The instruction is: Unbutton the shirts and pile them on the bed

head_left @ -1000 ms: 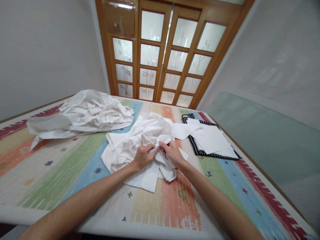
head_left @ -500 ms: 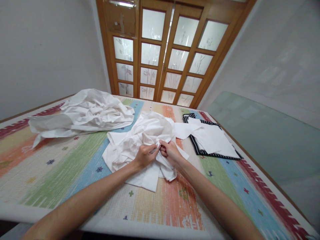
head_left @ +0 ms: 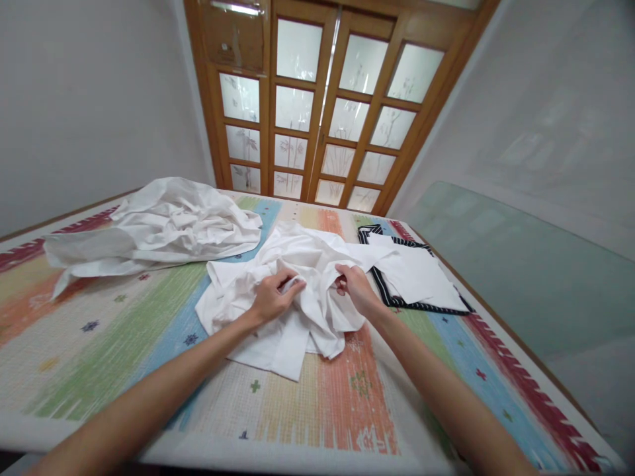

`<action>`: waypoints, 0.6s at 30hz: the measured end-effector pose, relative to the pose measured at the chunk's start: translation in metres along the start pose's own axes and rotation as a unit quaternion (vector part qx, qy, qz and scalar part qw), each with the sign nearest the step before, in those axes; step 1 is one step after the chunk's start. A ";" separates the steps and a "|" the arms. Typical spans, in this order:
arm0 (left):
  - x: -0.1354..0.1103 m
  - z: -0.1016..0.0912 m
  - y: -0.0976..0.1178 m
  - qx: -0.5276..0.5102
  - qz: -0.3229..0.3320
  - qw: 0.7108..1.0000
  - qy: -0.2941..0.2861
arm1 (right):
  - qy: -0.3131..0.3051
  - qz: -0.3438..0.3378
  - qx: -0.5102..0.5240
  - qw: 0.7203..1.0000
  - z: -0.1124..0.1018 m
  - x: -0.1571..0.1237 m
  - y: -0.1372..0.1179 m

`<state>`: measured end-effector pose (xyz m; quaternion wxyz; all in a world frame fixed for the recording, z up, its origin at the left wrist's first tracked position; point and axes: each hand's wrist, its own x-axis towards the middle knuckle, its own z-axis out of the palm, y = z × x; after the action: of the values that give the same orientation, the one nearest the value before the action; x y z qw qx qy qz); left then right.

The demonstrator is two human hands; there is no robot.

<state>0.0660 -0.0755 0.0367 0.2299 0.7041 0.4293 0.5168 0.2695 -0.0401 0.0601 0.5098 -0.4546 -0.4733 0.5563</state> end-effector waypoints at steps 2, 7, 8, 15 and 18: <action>0.007 -0.011 0.002 -0.020 -0.006 1.000 -0.006 | 0.044 -0.007 -0.011 0.999 -0.015 0.007 -0.007; 0.024 -0.049 0.005 -0.108 -0.021 0.994 0.013 | 0.138 -0.023 0.001 0.990 -0.057 0.028 -0.029; 0.026 -0.058 0.005 -0.131 -0.026 0.991 0.022 | 0.151 -0.029 0.003 0.988 -0.065 0.031 -0.032; 0.034 -0.117 -0.004 -0.284 -0.144 0.943 0.096 | 0.263 -0.100 -0.134 0.950 -0.106 0.052 -0.034; 0.031 -0.135 -0.014 -0.240 -0.153 0.951 0.121 | 0.277 -0.126 -0.219 0.927 -0.118 0.056 -0.031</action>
<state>-0.0611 -0.0585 0.0909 0.4148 0.4862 0.4202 0.6442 0.3870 0.0245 0.0732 0.5744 -0.6270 -0.4770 0.2220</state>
